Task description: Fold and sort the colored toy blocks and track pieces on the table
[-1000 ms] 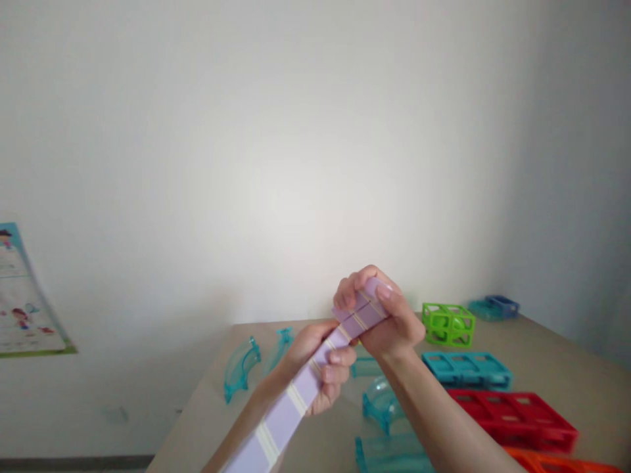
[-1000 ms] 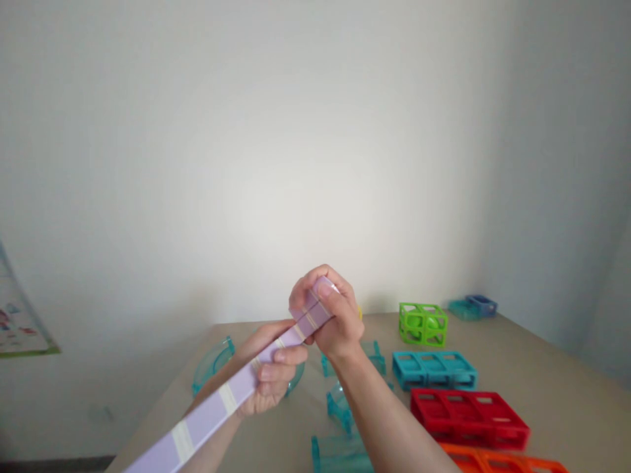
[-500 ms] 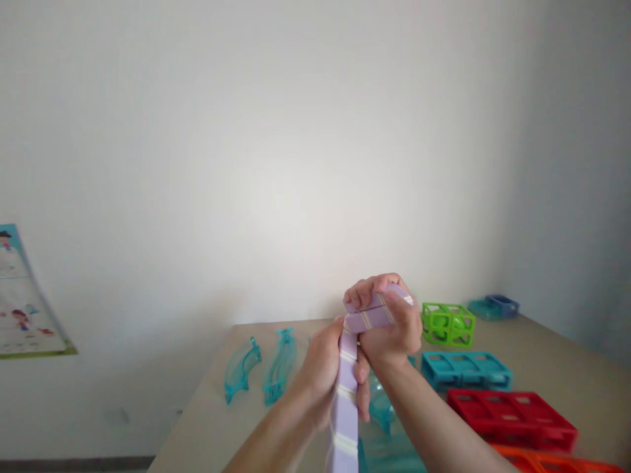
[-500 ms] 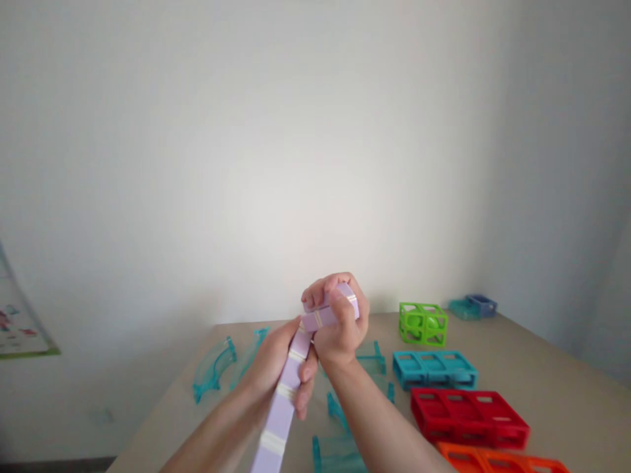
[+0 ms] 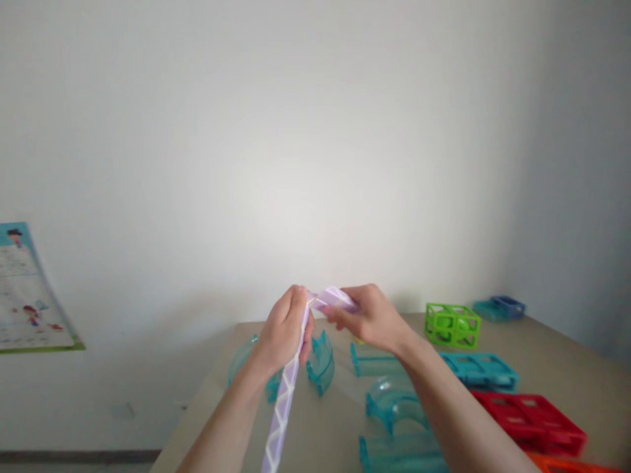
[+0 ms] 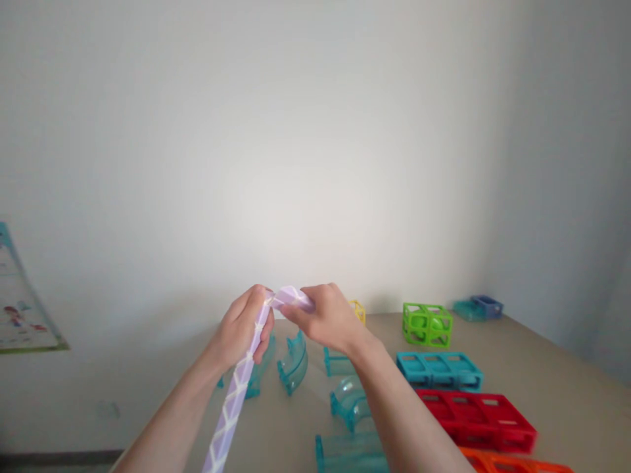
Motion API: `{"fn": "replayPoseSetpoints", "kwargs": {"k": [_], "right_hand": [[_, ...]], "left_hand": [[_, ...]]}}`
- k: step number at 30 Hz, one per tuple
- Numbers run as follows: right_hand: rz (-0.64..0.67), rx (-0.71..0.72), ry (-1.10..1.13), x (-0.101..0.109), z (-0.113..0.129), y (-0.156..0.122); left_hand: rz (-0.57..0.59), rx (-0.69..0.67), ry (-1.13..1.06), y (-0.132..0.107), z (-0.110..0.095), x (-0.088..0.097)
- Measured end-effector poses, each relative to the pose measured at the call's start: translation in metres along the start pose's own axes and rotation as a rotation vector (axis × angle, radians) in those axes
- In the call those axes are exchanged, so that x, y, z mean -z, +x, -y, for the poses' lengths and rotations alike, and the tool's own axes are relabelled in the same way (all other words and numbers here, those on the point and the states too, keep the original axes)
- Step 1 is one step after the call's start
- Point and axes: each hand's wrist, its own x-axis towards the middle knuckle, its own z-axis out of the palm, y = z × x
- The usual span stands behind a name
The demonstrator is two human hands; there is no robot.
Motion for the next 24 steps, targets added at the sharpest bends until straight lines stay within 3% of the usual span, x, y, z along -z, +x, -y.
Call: {"fn": "replayPoseSetpoints", "kwargs": {"k": [3, 8, 12, 16, 20, 24], "right_hand": [[0.12, 0.049, 0.016, 0.001, 0.004, -0.003], [0.201, 0.018, 0.357, -0.005, 0.01, -0.005], [0.074, -0.013, 0.425, -0.008, 0.007, -0.004], [-0.065, -0.022, 0.409, -0.007, 0.007, -0.001], [-0.082, -0.043, 0.289, -0.008, 0.008, -0.001], [-0.038, -0.061, 0.253, -0.007, 0.008, -0.001]], "left_hand": [[0.08, -0.043, 0.035, -0.005, -0.005, 0.001], [0.127, -0.083, -0.06, -0.009, -0.013, 0.001], [0.171, -0.099, -0.057, -0.009, -0.02, 0.005], [0.138, -0.136, 0.061, -0.006, -0.023, 0.007], [0.122, -0.152, 0.119, -0.005, -0.021, 0.006], [0.185, -0.157, 0.105, -0.003, -0.018, 0.006]]}}
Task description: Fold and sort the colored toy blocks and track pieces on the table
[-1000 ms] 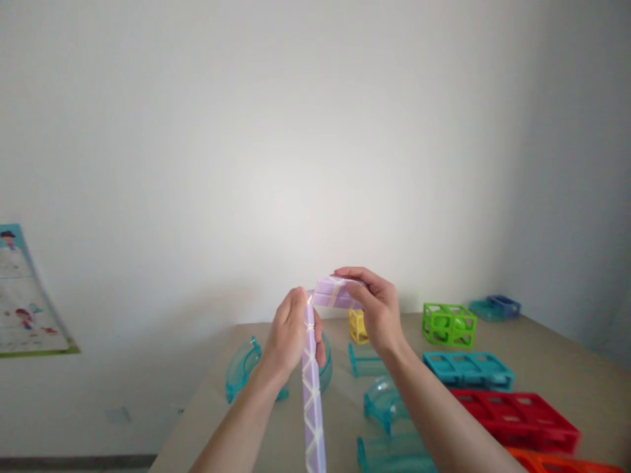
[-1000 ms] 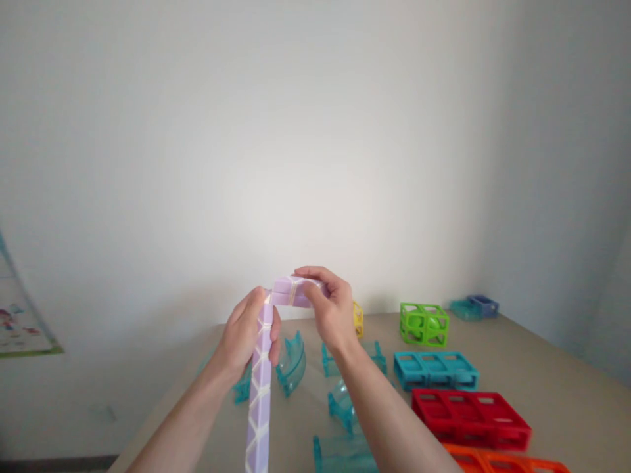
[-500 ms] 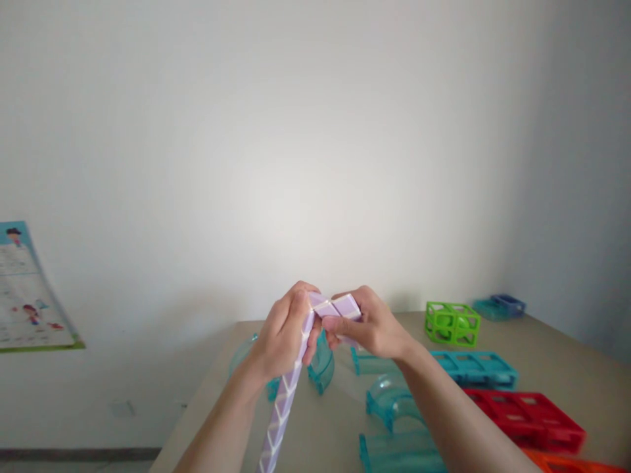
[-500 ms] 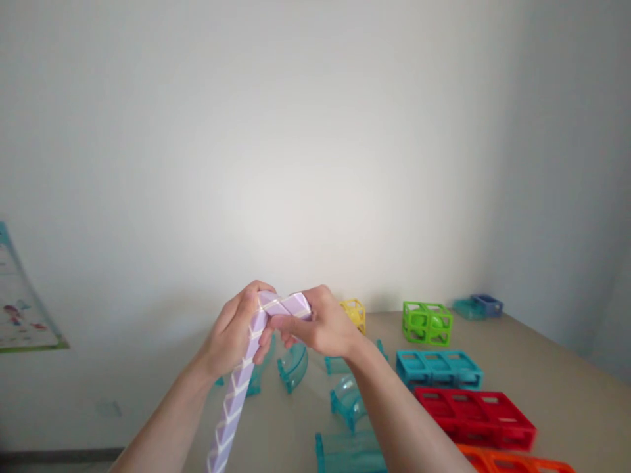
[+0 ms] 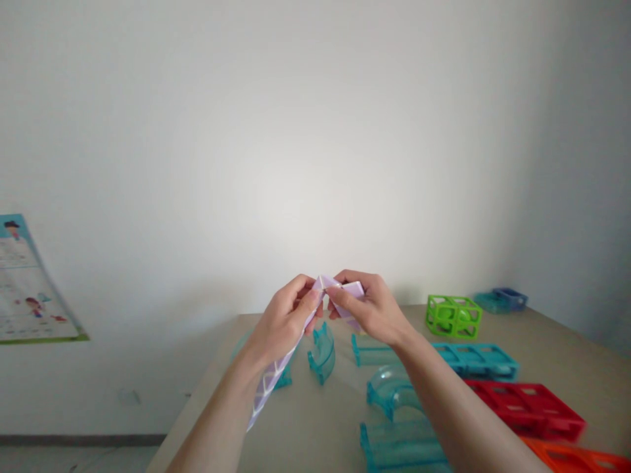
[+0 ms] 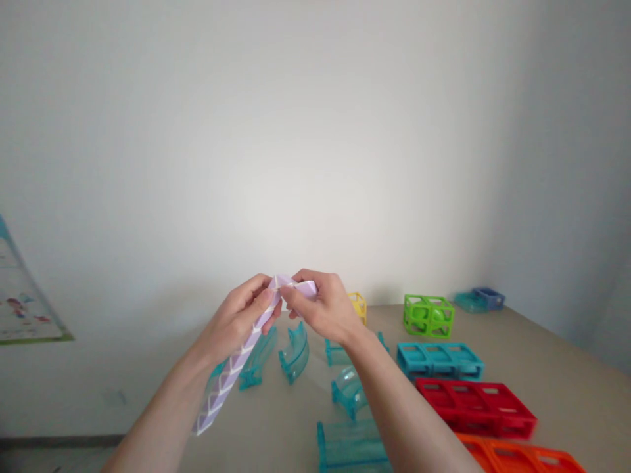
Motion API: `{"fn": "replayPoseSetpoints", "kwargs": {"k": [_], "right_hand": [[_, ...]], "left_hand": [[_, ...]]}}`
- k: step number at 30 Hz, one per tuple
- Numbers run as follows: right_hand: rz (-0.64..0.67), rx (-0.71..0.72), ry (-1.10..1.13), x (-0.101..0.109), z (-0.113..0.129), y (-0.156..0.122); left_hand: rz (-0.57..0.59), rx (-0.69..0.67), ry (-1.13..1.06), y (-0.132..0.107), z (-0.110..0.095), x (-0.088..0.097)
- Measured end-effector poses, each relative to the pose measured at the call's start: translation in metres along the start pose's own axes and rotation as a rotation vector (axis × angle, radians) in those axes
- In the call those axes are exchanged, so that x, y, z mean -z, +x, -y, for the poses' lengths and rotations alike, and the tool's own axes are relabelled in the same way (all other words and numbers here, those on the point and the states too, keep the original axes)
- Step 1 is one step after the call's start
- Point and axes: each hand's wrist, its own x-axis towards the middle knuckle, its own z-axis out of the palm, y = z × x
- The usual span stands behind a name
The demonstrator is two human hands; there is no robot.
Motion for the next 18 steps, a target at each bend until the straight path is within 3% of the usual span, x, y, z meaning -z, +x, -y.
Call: {"fn": "replayPoseSetpoints", "kwargs": {"k": [5, 10, 14, 18], "right_hand": [[-0.017, -0.048, -0.017, -0.005, 0.0, -0.002], [-0.096, -0.152, 0.083, -0.039, -0.013, -0.039], [-0.134, -0.343, 0.504, -0.073, -0.026, -0.081], [-0.14, -0.413, 0.743, -0.089, -0.031, -0.104]], "left_hand": [[0.002, -0.01, 0.065, 0.0, 0.005, 0.003], [0.025, -0.014, 0.25, -0.029, 0.03, 0.001], [0.02, -0.168, 0.5, -0.064, 0.067, -0.005], [-0.076, -0.442, 0.62, -0.085, 0.094, -0.008]]}}
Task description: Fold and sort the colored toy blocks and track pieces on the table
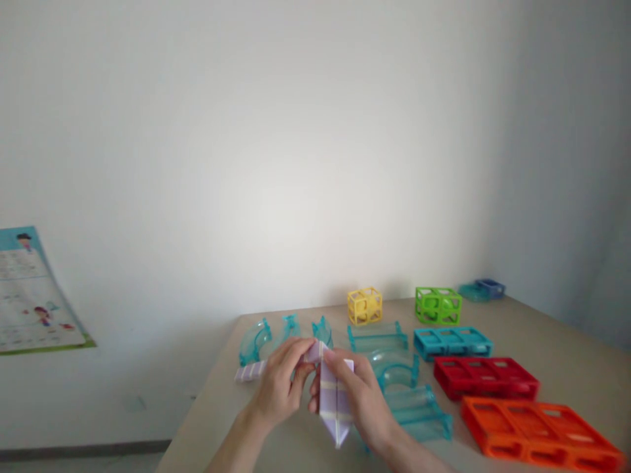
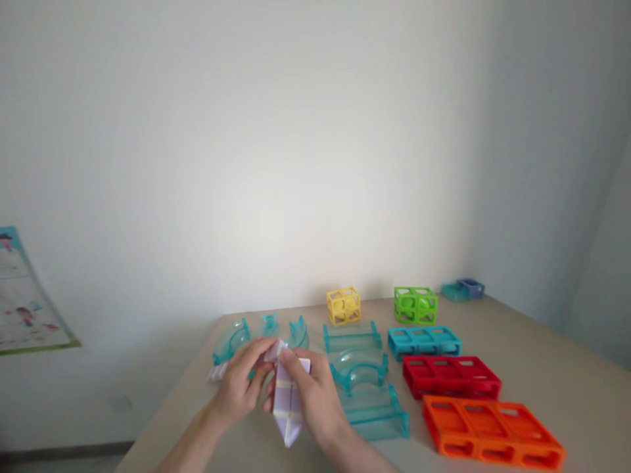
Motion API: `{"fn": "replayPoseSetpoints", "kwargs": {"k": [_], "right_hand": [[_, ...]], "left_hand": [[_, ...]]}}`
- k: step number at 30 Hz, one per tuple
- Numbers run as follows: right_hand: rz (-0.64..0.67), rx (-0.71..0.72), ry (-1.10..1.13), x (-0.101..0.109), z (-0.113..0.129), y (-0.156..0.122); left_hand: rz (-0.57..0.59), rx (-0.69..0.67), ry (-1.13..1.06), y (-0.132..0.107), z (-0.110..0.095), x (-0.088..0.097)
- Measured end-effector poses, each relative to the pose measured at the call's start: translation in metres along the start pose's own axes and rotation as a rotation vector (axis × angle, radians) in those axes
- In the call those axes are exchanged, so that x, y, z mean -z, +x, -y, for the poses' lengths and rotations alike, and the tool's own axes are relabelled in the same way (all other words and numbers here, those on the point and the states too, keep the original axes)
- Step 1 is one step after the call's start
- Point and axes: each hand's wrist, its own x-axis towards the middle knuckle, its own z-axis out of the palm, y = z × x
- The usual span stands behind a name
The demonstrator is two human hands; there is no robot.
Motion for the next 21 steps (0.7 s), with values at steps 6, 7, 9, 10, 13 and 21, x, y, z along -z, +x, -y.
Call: {"fn": "replayPoseSetpoints", "kwargs": {"k": [6, 7, 9, 10, 13, 21], "right_hand": [[0.043, 0.03, -0.159, 0.008, 0.001, -0.001], [0.052, 0.063, -0.223, 0.01, 0.002, 0.0], [0.063, 0.115, -0.314, 0.013, 0.004, 0.001], [0.066, 0.131, -0.342, 0.014, 0.005, 0.001], [0.044, 0.163, -0.4, 0.019, 0.007, 0.001], [0.064, 0.155, -0.358, 0.018, -0.004, 0.0]], "left_hand": [[0.054, -0.138, 0.106, -0.01, -0.002, 0.01], [0.061, -0.151, 0.113, -0.01, -0.004, 0.013], [0.088, -0.123, 0.096, -0.009, -0.008, 0.018], [0.111, -0.071, 0.066, -0.008, -0.01, 0.02], [0.247, 0.183, -0.07, -0.003, -0.016, 0.026], [0.352, 0.299, -0.112, 0.002, -0.021, 0.025]]}}
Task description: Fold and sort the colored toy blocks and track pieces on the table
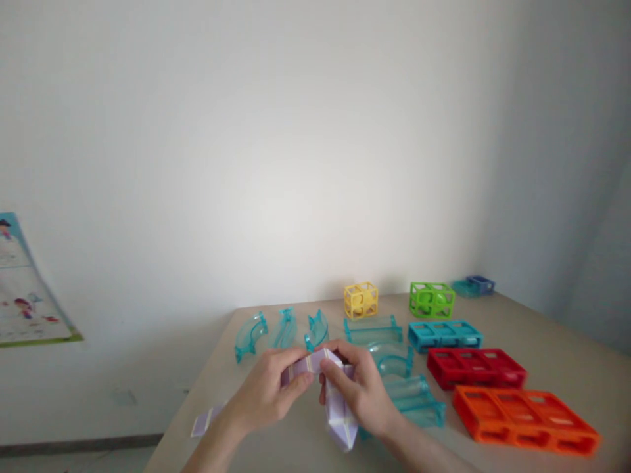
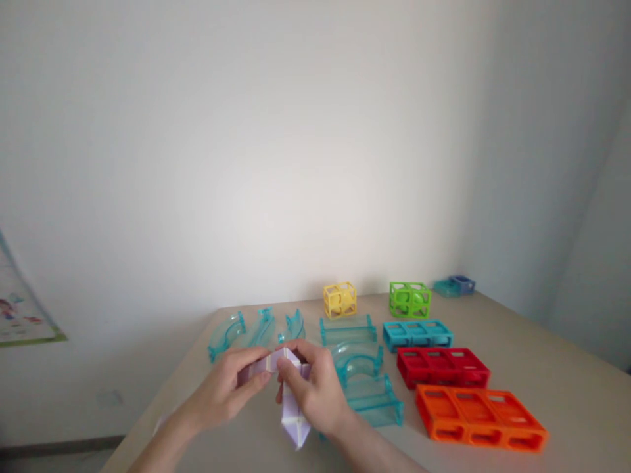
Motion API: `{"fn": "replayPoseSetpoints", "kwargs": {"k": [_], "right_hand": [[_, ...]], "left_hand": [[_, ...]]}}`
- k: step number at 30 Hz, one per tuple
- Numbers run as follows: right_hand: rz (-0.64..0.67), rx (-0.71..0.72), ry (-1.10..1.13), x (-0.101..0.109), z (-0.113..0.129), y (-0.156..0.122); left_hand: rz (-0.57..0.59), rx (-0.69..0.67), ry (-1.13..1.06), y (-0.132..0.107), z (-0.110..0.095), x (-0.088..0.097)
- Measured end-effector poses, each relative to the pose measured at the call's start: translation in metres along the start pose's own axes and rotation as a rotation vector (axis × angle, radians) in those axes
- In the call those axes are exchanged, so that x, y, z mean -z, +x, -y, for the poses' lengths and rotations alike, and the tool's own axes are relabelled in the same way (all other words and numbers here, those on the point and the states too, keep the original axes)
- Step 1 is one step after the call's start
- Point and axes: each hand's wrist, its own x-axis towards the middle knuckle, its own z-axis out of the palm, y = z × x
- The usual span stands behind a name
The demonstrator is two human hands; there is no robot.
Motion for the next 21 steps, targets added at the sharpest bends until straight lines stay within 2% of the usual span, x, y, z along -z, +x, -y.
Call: {"fn": "replayPoseSetpoints", "kwargs": {"k": [4, 7, 10, 16, 21], "right_hand": [[-0.003, -0.027, 0.077, -0.002, -0.003, 0.001], [-0.006, -0.03, 0.17, -0.002, 0.001, 0.002], [0.024, -0.051, 0.212, -0.003, 0.004, 0.003], [0.033, 0.004, -0.002, -0.002, 0.004, 0.0], [-0.005, 0.259, -0.39, 0.003, 0.004, -0.001]], "left_hand": [[-0.074, -0.099, 0.155, -0.002, 0.003, -0.006], [-0.178, -0.179, 0.282, -0.004, 0.004, -0.008], [-0.269, -0.182, 0.36, -0.005, 0.003, -0.006], [-0.336, -0.172, 0.451, -0.003, 0.004, -0.008], [-0.252, -0.089, 0.307, -0.002, -0.006, -0.01]]}}
